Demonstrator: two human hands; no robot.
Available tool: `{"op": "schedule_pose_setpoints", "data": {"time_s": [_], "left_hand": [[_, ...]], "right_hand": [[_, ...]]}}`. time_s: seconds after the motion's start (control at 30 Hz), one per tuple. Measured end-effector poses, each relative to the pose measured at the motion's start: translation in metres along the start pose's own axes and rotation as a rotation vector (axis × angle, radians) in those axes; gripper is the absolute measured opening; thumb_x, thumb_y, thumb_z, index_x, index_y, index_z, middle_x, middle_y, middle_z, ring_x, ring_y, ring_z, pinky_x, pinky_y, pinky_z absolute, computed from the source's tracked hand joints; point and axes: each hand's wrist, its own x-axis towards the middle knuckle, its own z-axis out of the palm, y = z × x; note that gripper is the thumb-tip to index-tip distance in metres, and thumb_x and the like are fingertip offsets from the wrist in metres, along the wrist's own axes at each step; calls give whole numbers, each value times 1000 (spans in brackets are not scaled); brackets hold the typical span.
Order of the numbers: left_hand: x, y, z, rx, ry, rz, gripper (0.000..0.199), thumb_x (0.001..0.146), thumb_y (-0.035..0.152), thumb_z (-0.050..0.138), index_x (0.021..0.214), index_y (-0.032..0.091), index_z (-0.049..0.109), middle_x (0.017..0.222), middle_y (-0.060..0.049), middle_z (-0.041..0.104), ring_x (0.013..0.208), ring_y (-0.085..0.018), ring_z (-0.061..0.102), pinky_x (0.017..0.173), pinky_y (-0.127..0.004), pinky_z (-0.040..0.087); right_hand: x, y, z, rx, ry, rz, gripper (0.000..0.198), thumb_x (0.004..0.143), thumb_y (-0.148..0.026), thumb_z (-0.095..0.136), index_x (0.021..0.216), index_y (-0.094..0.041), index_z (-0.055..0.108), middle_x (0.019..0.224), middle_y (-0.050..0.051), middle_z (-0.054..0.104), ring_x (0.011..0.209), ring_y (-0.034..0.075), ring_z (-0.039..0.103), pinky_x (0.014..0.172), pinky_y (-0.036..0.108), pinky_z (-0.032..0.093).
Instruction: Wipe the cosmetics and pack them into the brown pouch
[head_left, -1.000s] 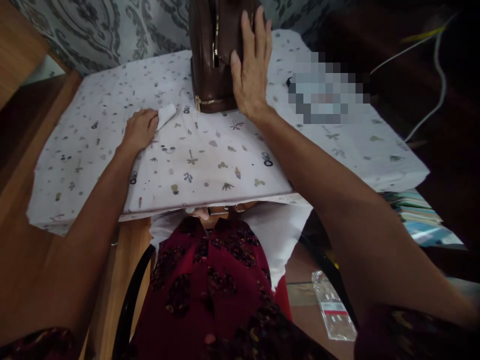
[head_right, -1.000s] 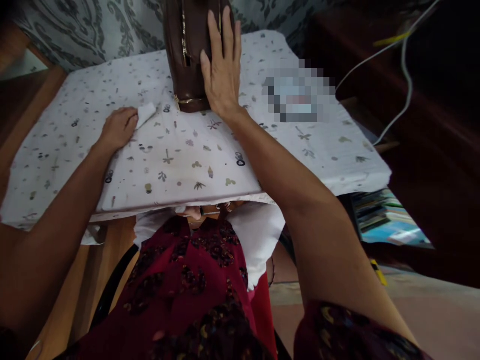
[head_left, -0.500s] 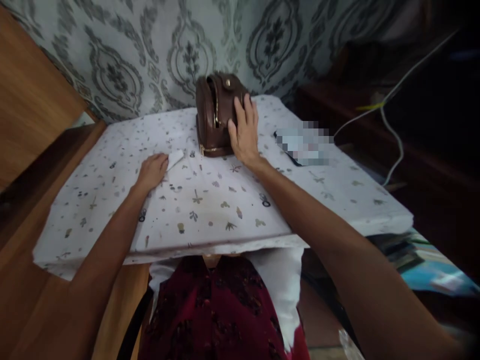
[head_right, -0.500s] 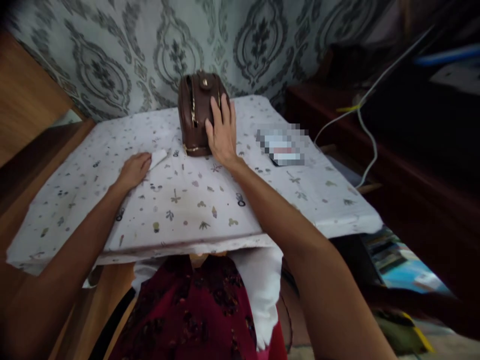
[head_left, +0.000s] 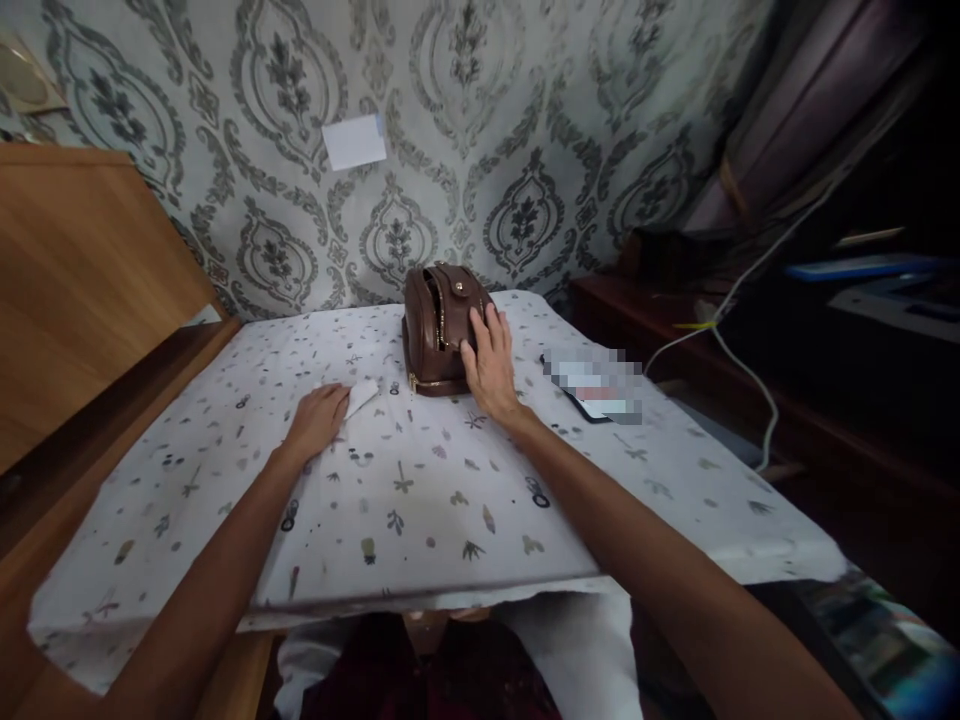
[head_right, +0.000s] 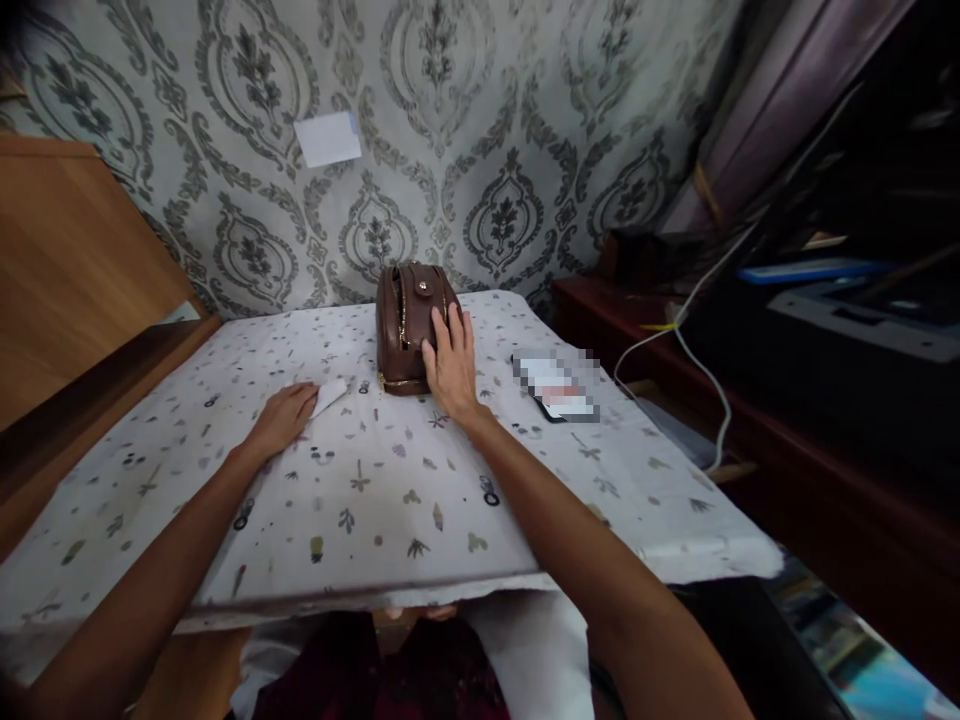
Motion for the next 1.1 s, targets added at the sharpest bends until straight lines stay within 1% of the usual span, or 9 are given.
{"op": "schedule_pose_setpoints", "data": {"time_s": [0.1, 0.3, 0.53, 0.67, 0.77, 0.9, 0.97, 1.03, 1.1], "left_hand": [[0, 0, 1, -6, -8, -12, 45, 100, 35, 31, 125, 18, 65, 134, -15, 64, 124, -31, 59, 106, -48, 48], [-2, 1, 1, -20, -11, -22, 44, 100, 34, 31, 124, 20, 65, 133, -12, 65, 122, -29, 59, 106, -47, 47], [0, 4, -3, -1, -4, -4, 42, 99, 33, 33, 121, 19, 66, 129, -14, 67, 118, -31, 61, 102, -46, 49], [0, 5, -6, -10, -51, -22, 43, 98, 32, 31, 122, 19, 65, 125, -14, 67, 117, -31, 60, 105, -46, 46], [1, 2, -2, -32, -80, -56, 45, 99, 32, 29, 126, 17, 62, 129, -16, 64, 121, -33, 56, 108, -51, 42], [2, -3, 5, -66, -12, -46, 42, 99, 33, 32, 125, 21, 63, 130, -14, 63, 122, -34, 54, 108, -52, 40], [1, -2, 6, -62, -3, -52, 41, 99, 33, 33, 124, 21, 63, 130, -14, 63, 122, -34, 54, 108, -52, 40], [1, -1, 6, -50, 4, -61, 41, 99, 33, 33, 123, 21, 63, 129, -15, 63, 122, -35, 54, 108, -52, 39], [2, 1, 7, -44, 15, -70, 40, 99, 33, 33, 123, 21, 63, 129, -14, 63, 122, -34, 54, 108, -52, 39]], "right_hand": [[0, 1, 0, -2, -6, -2, 60, 104, -51, 18, 158, -26, 28, 167, 8, 24, 156, 30, 14, 125, 61, 21], [0, 1, 0, -5, -3, -6, 61, 104, -51, 19, 157, -22, 30, 167, 10, 24, 156, 30, 14, 125, 59, 22], [0, 2, 3, -8, 20, -3, 61, 103, -53, 18, 157, -28, 29, 166, 8, 27, 156, 30, 17, 124, 62, 24], [0, 2, 1, -24, -22, 3, 65, 102, -57, 12, 158, -28, 28, 166, 7, 27, 157, 28, 15, 125, 62, 20], [1, 4, 1, -44, -56, 20, 66, 101, -59, 8, 159, -32, 25, 168, 2, 24, 158, 25, 10, 127, 60, 16], [2, 4, 2, -130, -72, 50, 72, 98, -62, 1, 159, -32, 26, 167, -3, 24, 157, 20, 10, 131, 49, 12], [3, 3, 2, -173, -77, 53, 74, 96, -61, -3, 160, -34, 22, 167, -7, 24, 157, 16, 10, 132, 44, 11], [4, 4, 3, -197, -77, 65, 73, 94, -61, -7, 160, -41, 16, 165, -14, 24, 157, 14, 10, 132, 42, 11], [5, 5, 5, -200, -76, 70, 74, 93, -62, -8, 161, -42, 12, 165, -17, 23, 157, 14, 9, 132, 43, 10]]}}
